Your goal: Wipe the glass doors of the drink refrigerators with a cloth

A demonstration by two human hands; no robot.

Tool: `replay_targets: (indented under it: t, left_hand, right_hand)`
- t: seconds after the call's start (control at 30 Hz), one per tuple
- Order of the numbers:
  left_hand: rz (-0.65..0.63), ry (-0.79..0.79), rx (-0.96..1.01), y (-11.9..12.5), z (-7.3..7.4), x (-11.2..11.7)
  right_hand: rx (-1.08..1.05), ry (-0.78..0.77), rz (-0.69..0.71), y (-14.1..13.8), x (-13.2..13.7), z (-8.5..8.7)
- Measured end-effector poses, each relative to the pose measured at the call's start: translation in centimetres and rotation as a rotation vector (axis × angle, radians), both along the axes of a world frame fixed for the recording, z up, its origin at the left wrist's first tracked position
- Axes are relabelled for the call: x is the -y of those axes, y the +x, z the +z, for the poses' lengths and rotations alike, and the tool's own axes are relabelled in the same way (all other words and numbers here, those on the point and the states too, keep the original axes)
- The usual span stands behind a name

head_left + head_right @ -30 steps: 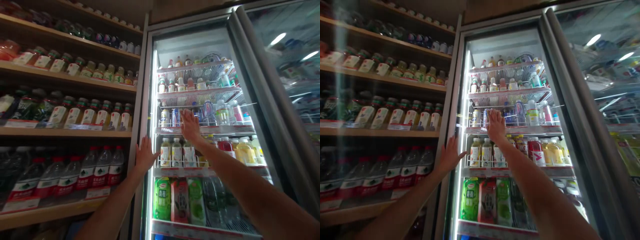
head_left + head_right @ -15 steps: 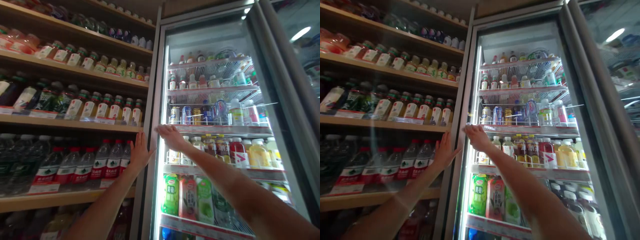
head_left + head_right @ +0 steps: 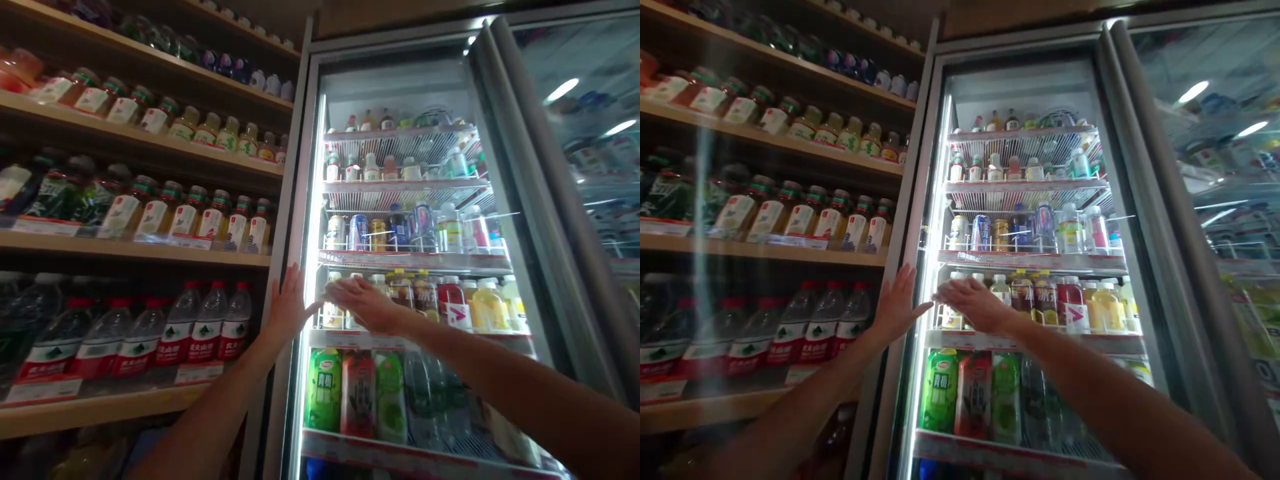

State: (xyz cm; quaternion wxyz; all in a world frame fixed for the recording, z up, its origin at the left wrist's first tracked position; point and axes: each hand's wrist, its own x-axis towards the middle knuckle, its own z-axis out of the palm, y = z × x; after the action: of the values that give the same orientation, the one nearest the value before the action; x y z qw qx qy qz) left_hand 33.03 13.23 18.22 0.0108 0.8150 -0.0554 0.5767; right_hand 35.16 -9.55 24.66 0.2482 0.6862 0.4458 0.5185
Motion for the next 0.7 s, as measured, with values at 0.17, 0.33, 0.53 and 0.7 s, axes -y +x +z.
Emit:
replay_targets:
  t: [0.17, 0.33, 0.53, 0.7]
  left_hand:
    - [-0.027, -0.008, -0.040, 0.9, 0.1, 1.1]
    - [-0.045, 0.065, -0.034, 1.7, 0.3, 3.9]
    - [-0.021, 0.057, -0.078, 2.2, 0.9, 7.2]
    - [0.022, 0.002, -0.121, 1.9, 1.2, 8.3]
  right_hand:
    - [0.094, 0.451, -0.105, 0.2, 4.1, 2.6]
    - [0.076, 0.221, -0.094, 0.2, 7.1, 0.4]
    - [0.112, 0.563, -0.138, 0.5, 10.1, 1.3]
    - [0.058, 0.267, -0.067, 0.6, 10.8, -1.1]
